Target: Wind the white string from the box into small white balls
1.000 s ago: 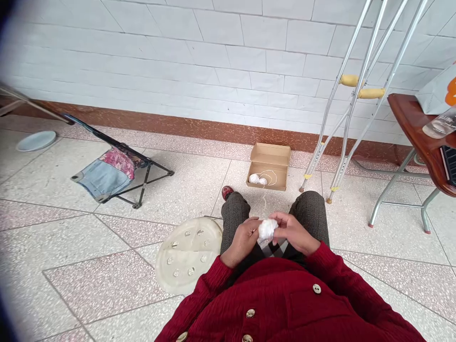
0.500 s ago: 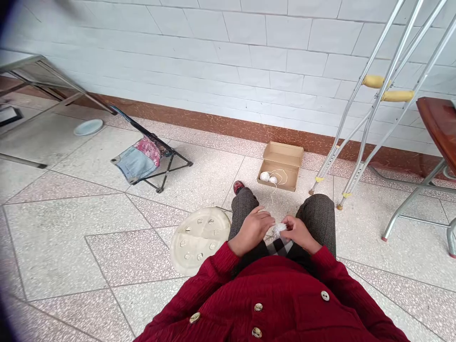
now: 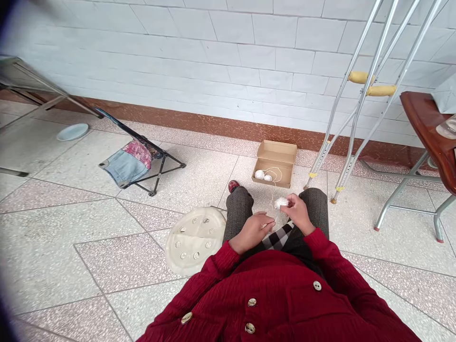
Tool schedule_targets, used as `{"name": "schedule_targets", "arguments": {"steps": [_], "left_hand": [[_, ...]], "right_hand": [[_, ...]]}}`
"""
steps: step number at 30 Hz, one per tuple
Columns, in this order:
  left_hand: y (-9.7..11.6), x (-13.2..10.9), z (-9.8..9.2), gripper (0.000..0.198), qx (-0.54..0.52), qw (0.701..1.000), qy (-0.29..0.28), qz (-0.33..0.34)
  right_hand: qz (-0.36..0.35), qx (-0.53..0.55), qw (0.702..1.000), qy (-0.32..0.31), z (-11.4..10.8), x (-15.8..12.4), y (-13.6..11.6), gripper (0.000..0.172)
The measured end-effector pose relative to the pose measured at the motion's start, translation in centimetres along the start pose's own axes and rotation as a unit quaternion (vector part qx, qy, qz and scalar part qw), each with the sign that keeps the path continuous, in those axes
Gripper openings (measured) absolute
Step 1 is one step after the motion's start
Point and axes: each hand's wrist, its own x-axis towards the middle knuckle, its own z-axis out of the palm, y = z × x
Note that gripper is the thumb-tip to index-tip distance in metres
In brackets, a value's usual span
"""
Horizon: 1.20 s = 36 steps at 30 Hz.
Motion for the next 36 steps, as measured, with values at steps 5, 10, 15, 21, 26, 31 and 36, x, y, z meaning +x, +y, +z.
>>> {"name": "schedule_targets", "arguments": {"steps": [5,10,15,21,26,31,36], "left_hand": [[-0.6,0.2,-2.8,0.027,0.111,0.992,0.023,0.055],[-1.4,1.1,-4.3,0.031,-0.02,0.997,0.065,0.041],[-0.8,1.5,-3.0,0.039,-0.123,0.987,0.097,-0.038],[0.3,1.6,-4.0,0.033,-0.03,0.996,0.077,0.021],[-0.1,2.6,-7.4,0.027,0.076,0.988,0.106,0.085],[-1.1,3.6,-7.8,0.028,-0.098,0.983,0.147,0.05],[-1.2,3.3,-4.8,0.036,-0.189,0.974,0.123,-0.029]], "right_hand": [[0.075,-0.009,0.985,-0.153,1.0,-2.6,2.0,0.028],[0.152,0.166,0.929,-0.293,0.4,-4.3,-2.3,0.037],[0.032,0.187,0.971,-0.148,0.5,-1.9,-6.8,0.035],[-0.099,-0.018,0.995,-0.004,1.2,2.4,-5.1,0.031],[-0.042,-0.043,0.98,-0.19,1.5,0.7,-3.6,0.028],[0.024,0.129,0.953,-0.272,1.0,-1.4,-6.3,0.035],[0.026,0.2,0.956,-0.214,0.5,-0.3,-7.9,0.051]]}}
